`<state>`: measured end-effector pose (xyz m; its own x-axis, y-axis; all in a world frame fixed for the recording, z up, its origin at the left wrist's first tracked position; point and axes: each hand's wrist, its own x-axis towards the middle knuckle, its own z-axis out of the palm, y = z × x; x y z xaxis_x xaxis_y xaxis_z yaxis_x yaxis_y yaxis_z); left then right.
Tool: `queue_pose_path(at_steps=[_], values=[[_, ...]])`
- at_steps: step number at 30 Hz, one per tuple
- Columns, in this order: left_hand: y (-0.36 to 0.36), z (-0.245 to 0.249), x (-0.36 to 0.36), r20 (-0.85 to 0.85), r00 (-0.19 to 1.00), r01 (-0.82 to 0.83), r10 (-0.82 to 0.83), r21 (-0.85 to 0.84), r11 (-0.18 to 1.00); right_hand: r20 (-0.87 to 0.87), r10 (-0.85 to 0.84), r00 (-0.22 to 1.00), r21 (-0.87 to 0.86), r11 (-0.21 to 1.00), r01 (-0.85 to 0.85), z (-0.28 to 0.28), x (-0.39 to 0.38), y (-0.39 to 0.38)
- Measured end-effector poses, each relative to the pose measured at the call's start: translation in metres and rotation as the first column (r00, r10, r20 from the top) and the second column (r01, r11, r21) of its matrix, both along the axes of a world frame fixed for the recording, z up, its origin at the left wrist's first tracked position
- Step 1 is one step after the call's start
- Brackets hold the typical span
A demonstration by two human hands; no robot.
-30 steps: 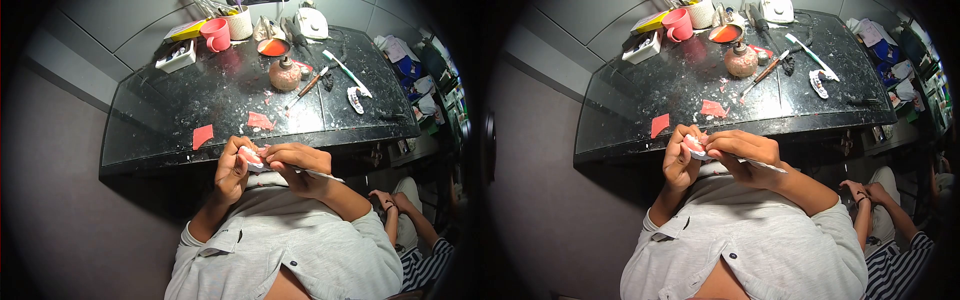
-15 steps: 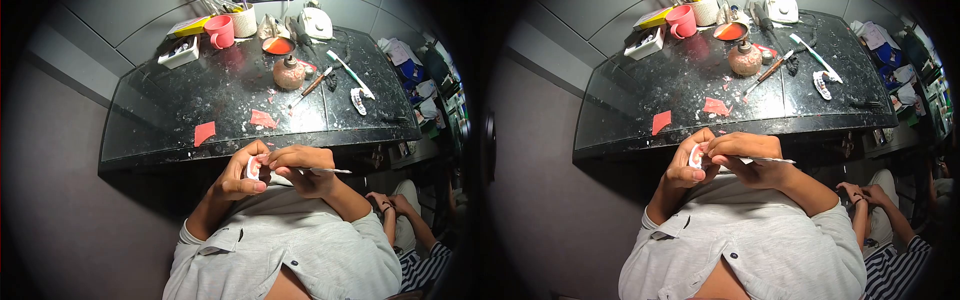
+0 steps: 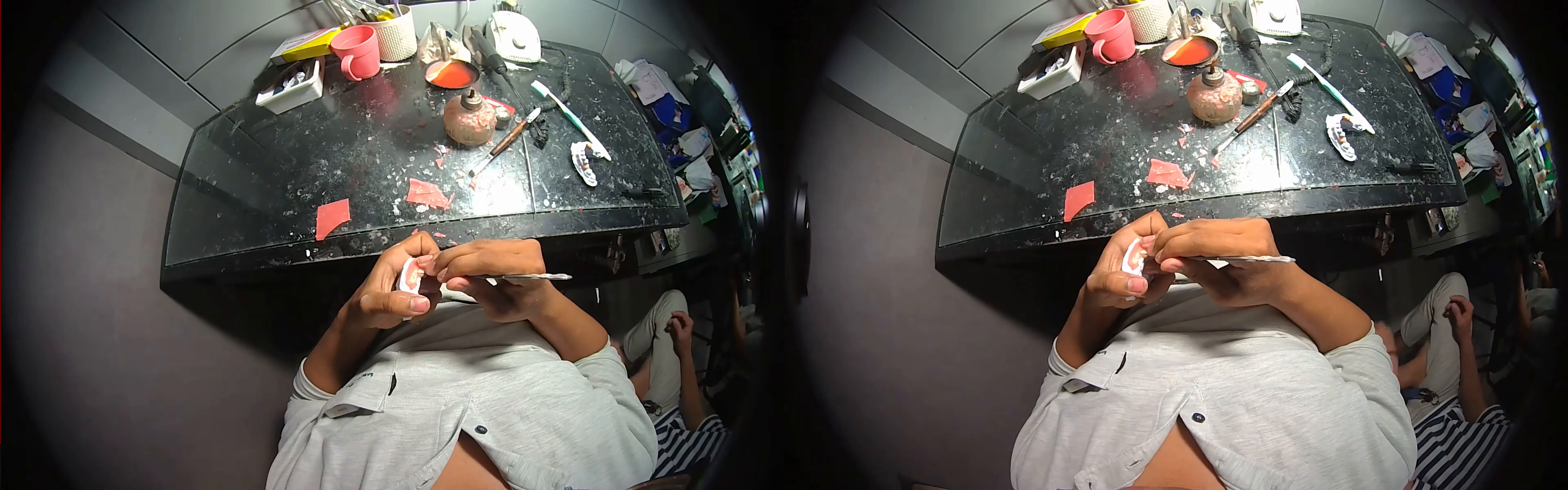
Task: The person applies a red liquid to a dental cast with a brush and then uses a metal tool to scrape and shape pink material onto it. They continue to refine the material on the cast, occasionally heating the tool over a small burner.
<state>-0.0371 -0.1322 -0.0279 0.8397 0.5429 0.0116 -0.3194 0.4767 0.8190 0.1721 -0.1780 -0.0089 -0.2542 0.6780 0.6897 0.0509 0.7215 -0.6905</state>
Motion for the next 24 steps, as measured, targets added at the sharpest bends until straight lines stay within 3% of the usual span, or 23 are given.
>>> queue_pose_path(at_steps=[13, 19, 22, 24], values=[[0.0, -0.001, 0.0, 0.036, 0.999, 0.033, -0.032, -0.029, 0.999, -0.028, 0.022, 0.999, -0.002, 1.0, -0.023, 0.001, 0.002, 0.003], [0.002, -0.005, -0.002, 0.038, 0.999, 0.036, -0.033, -0.062, 0.997, -0.01, 0.115, 0.993, -0.043, 0.992, -0.116, -0.001, 0.008, 0.003], [0.003, -0.004, -0.003, 0.018, 0.999, 0.049, -0.048, -0.041, 0.998, -0.018, 0.084, 0.996, -0.021, 0.996, -0.084, -0.006, 0.011, 0.007], [0.0, 0.002, -0.001, 0.05, 0.997, -0.067, 0.064, 0.078, 0.995, -0.144, 0.052, 0.988, -0.055, 0.997, -0.06, -0.01, 0.014, 0.009]])
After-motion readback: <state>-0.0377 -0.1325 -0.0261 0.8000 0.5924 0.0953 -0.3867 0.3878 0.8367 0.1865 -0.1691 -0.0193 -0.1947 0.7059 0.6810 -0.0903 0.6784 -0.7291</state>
